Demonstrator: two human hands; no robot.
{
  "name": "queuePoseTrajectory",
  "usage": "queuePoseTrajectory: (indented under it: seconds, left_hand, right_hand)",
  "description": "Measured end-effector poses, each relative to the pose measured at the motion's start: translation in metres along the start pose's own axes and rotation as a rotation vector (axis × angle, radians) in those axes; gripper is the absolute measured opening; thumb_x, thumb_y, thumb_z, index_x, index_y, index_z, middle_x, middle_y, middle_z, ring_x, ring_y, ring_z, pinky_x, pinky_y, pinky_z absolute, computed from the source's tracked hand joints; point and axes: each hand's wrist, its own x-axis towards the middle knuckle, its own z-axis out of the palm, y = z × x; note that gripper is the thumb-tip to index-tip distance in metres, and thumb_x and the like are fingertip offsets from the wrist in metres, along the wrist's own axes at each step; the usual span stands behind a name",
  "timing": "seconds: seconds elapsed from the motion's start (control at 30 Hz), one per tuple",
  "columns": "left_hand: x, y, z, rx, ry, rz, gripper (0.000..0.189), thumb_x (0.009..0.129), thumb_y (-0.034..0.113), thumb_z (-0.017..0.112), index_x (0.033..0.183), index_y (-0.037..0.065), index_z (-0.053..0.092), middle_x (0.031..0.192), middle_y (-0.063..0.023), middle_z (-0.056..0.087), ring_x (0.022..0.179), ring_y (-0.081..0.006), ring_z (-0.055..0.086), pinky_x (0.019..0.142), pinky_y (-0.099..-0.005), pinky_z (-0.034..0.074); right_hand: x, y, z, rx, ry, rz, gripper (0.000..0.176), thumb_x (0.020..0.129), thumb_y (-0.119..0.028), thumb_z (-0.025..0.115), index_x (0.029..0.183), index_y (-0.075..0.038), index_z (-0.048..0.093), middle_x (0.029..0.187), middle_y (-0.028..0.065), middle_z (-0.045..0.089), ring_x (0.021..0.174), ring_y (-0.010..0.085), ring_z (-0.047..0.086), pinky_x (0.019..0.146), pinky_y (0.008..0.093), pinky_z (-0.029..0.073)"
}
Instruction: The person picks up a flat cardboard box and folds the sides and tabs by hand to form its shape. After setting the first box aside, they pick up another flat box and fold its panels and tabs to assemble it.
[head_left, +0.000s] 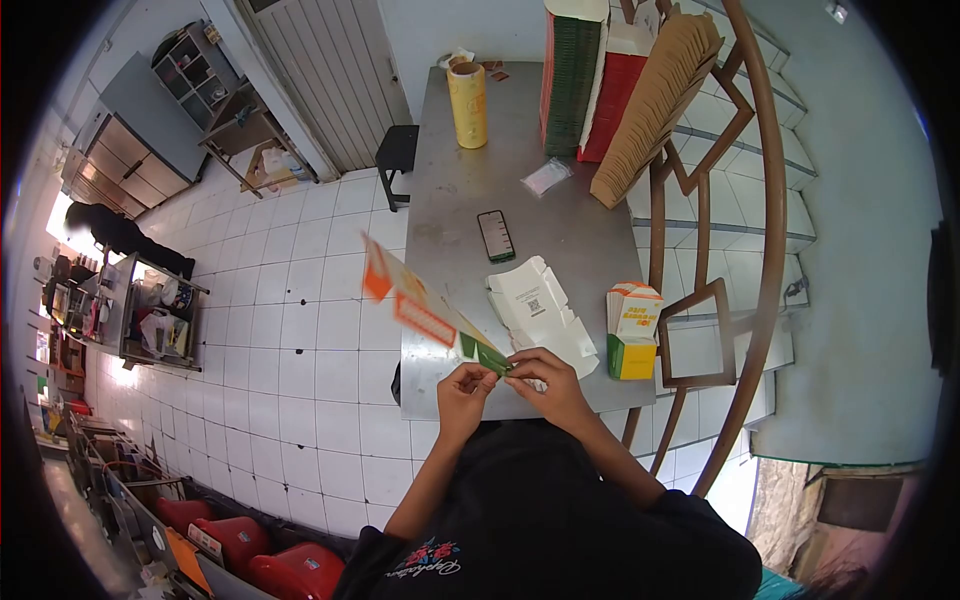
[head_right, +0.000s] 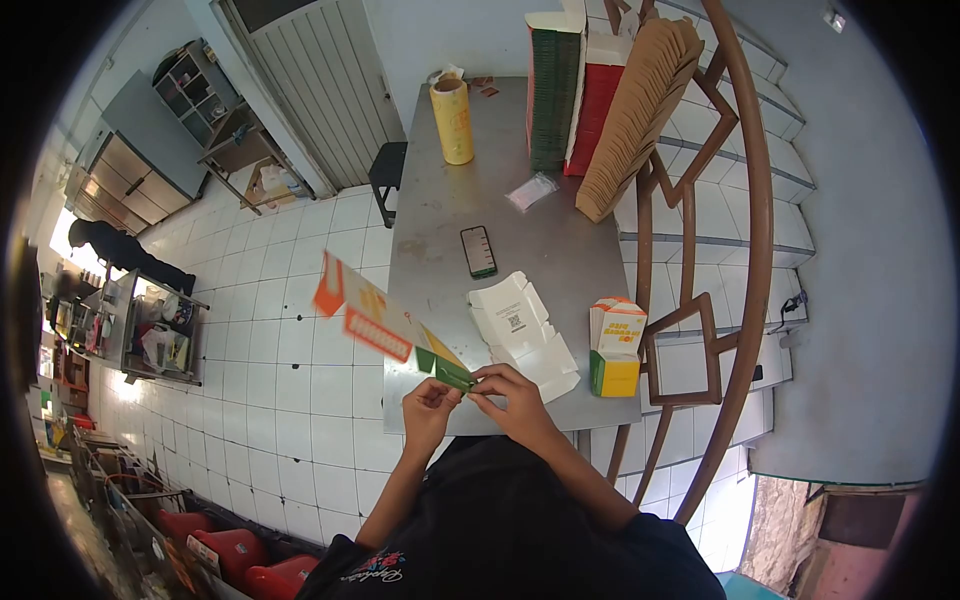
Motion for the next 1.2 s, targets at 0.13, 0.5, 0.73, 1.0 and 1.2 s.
queuePoseTrajectory:
  seconds: [0.13,0.5,0.73,1.0,1.2]
  left_hand:
    - [0.000,0.002,-0.002,0.006,-0.038,-0.038,0.011,0.093,0.004,0.076,0.100,-0.003,0.069,0.090,-0.0049,0.071,0.082,-0.0096,0.066,0.076,-0.0240,0.054]
    - [-0.008,0.005,0.006,-0.047,-0.033,-0.042,0.012,0.091,0.001,0.076,0.100,-0.004,0.069,0.094,-0.0088,0.074,0.083,-0.0130,0.068,0.077,-0.0269,0.057]
    - [-0.007,0.006,0.004,-0.068,-0.062,-0.077,0.015,0.091,0.004,0.078,0.102,-0.005,0.072,0.094,-0.0077,0.074,0.084,-0.0106,0.068,0.079,-0.0241,0.056]
    - [-0.007,0.008,0.004,0.000,-0.084,-0.042,0.015,0.089,0.007,0.080,0.100,-0.003,0.075,0.093,-0.0070,0.077,0.084,-0.0099,0.069,0.077,-0.0240,0.056]
    - [-0.010,0.007,0.002,0.005,-0.102,-0.032,0.018,0.087,0.007,0.082,0.101,-0.003,0.075,0.096,-0.0084,0.077,0.086,-0.0111,0.070,0.079,-0.0250,0.057]
  right_hand:
    - [-0.001,0.009,0.004,-0.103,-0.002,-0.021,0.010,0.088,-0.003,0.076,0.096,0.003,0.073,0.117,0.0118,0.068,0.101,0.0200,0.072,0.087,0.0316,0.059]
    - [0.000,0.011,0.001,0.051,0.000,0.076,0.011,0.083,-0.002,0.078,0.092,0.002,0.072,0.117,0.0100,0.069,0.099,0.0200,0.073,0.090,0.0303,0.060]
    - [-0.001,0.014,-0.001,0.110,-0.007,0.089,0.012,0.082,0.000,0.079,0.092,0.002,0.073,0.117,0.0120,0.068,0.100,0.0202,0.072,0.090,0.0311,0.061]
    - [-0.007,0.017,0.004,0.202,0.039,0.081,0.009,0.085,0.001,0.078,0.092,0.003,0.073,0.119,0.0127,0.066,0.105,0.0191,0.070,0.094,0.0320,0.060]
    - [-0.007,0.016,-0.002,0.319,-0.074,0.117,0.008,0.088,0.001,0.076,0.095,0.003,0.073,0.122,0.0113,0.065,0.109,0.0176,0.067,0.099,0.0316,0.057]
